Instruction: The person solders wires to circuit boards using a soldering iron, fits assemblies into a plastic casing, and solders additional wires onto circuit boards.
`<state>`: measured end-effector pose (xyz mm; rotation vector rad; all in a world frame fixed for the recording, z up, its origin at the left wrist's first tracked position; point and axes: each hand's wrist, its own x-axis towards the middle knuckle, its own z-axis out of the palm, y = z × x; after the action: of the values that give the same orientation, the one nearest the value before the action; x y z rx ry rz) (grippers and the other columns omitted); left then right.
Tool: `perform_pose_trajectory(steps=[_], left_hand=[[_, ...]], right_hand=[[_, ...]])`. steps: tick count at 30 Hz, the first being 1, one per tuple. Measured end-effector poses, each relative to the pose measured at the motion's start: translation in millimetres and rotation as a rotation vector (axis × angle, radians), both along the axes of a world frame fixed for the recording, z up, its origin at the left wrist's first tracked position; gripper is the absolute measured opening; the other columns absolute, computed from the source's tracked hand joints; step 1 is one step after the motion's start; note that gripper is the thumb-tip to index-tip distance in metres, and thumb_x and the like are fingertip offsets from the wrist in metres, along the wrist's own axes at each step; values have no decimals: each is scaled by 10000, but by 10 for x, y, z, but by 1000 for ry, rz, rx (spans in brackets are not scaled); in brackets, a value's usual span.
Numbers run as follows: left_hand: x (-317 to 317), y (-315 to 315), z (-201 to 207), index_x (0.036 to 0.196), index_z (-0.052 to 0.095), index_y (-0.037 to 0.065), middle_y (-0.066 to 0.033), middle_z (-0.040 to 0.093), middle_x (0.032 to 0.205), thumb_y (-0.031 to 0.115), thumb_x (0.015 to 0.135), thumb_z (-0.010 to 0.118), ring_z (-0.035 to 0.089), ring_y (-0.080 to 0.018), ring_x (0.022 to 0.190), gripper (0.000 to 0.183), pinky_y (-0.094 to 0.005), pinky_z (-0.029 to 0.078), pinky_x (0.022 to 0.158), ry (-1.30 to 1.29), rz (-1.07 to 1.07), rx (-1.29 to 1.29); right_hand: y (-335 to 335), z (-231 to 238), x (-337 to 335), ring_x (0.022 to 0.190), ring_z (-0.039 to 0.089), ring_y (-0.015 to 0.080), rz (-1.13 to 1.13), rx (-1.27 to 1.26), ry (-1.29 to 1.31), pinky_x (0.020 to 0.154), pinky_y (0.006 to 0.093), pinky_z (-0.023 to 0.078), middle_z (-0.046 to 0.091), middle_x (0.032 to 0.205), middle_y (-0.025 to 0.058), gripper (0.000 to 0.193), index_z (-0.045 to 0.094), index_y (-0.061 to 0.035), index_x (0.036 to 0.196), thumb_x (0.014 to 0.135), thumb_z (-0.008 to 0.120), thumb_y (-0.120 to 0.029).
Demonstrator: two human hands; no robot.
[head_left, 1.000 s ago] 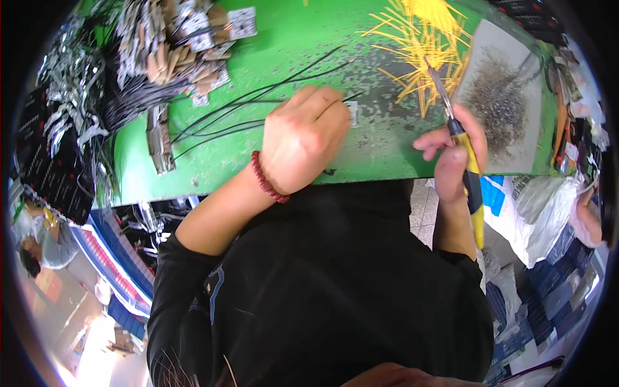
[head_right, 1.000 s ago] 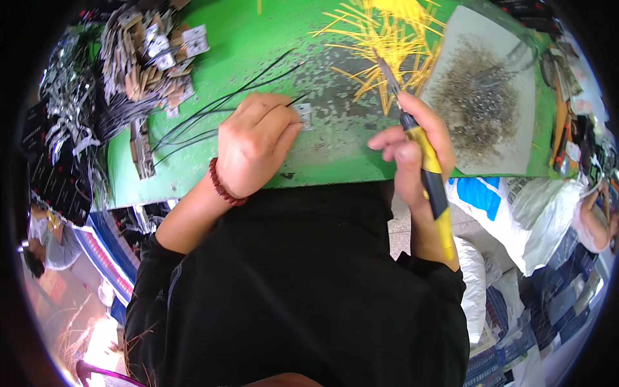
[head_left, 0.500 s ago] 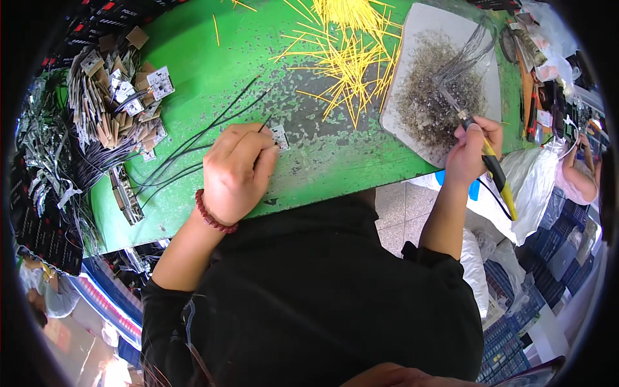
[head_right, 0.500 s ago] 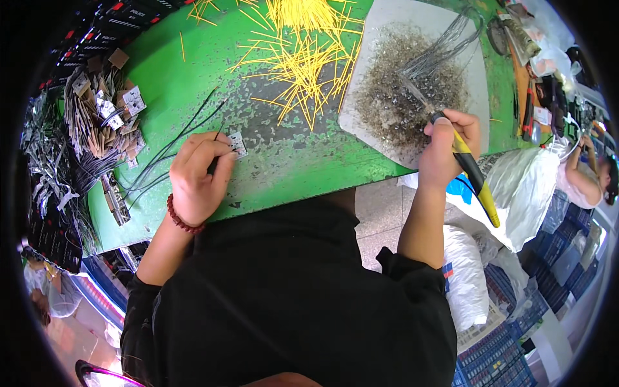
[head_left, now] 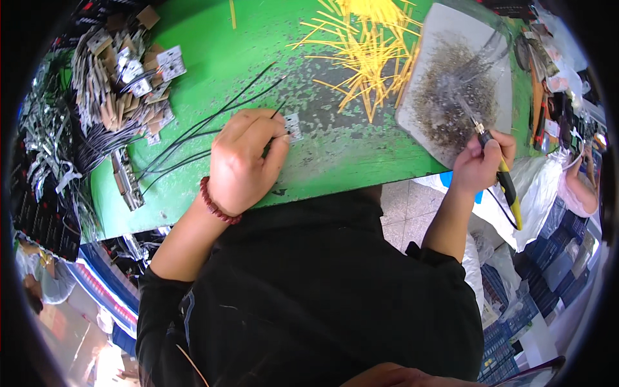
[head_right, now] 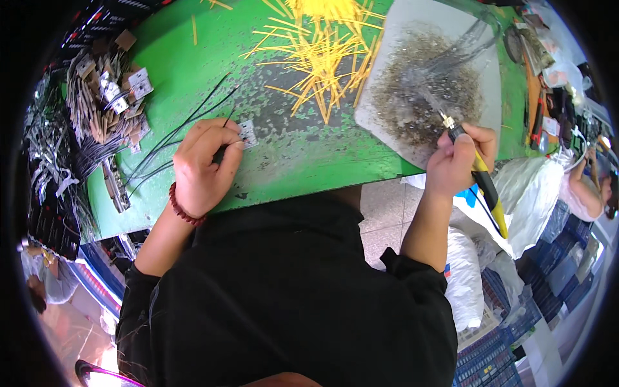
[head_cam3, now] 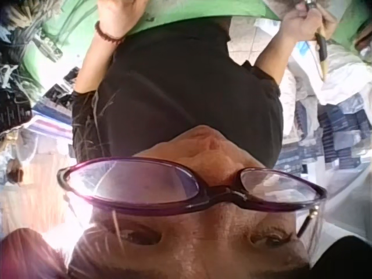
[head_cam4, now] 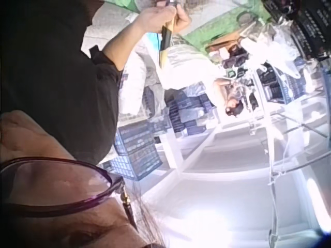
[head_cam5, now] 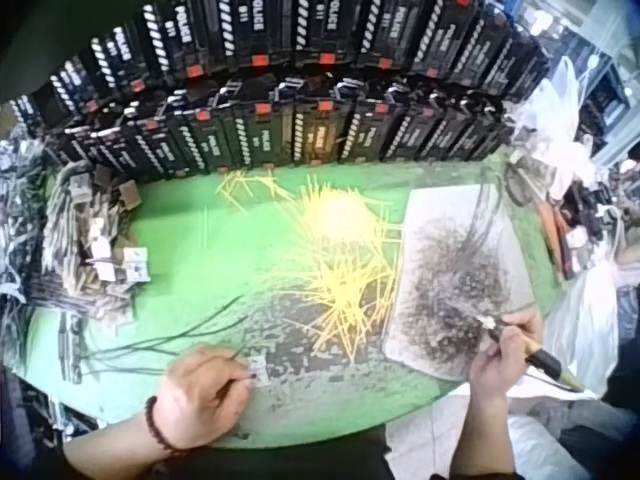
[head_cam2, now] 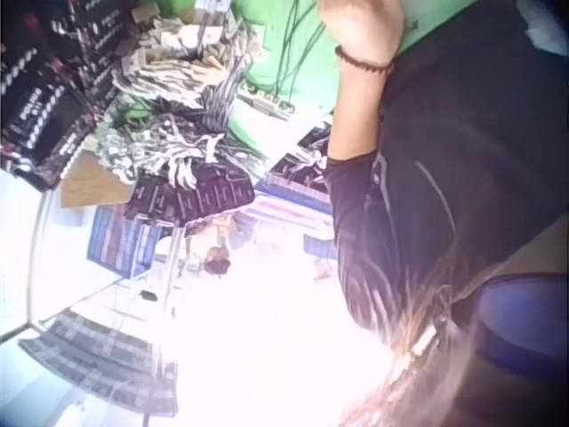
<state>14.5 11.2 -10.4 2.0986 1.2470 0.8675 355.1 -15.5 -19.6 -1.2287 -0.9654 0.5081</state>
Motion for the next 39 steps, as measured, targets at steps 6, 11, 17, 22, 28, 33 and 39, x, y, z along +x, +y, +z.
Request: perform_pose_trajectory(steps=[6,11,17,22,28,33,39], left_hand=[[25,30,-83,798,608,17,-124,658,885,10,741,674,639,-301,820,87,-375,532,720,-24,-12,34],[29,9,-91,780,590,19,-115,640,848,16,736,665,627,-307,790,87,-385,528,694,-39,37,71],[24,-1,-93,764,601,5,-119,657,845,-18,735,690,643,-271,768,96,-341,532,660,-1,55,41],[20,16,-67,763,610,-1,-122,657,838,-19,727,693,643,-274,767,91,-341,534,659,4,43,46],[19,31,-66,777,621,-7,-126,659,843,-24,734,688,642,-286,770,81,-345,535,663,-2,19,28],[16,41,-58,783,622,-11,-130,660,842,-25,737,687,643,-289,773,81,-346,535,665,3,12,36],[7,47,-73,776,620,-11,-131,659,839,-29,734,686,642,-288,769,81,-345,534,660,-10,9,29]], right_hand=[[-121,55,-650,531,459,131,336,-32,99,538,241,401,494,635,88,199,495,31,861,829,566,-153],[-181,39,-1129,532,472,123,528,-202,98,495,233,401,513,706,94,210,510,3,896,802,613,-153],[-177,-74,-1181,535,481,120,555,-206,64,496,234,408,521,716,93,184,513,2,904,799,592,-127],[-204,-115,-1147,542,493,110,519,-203,-66,504,229,411,530,723,83,197,515,-1,903,809,615,-142],[-225,-88,-1137,648,417,71,561,-247,16,576,221,325,517,776,30,222,553,-4,911,809,687,-150],[-207,-77,-1151,642,415,68,570,-247,31,574,220,321,516,770,26,227,555,-4,915,813,690,-156],[-199,-81,-1151,637,418,68,565,-267,-22,573,219,326,517,760,24,228,551,-3,912,814,689,-155]])
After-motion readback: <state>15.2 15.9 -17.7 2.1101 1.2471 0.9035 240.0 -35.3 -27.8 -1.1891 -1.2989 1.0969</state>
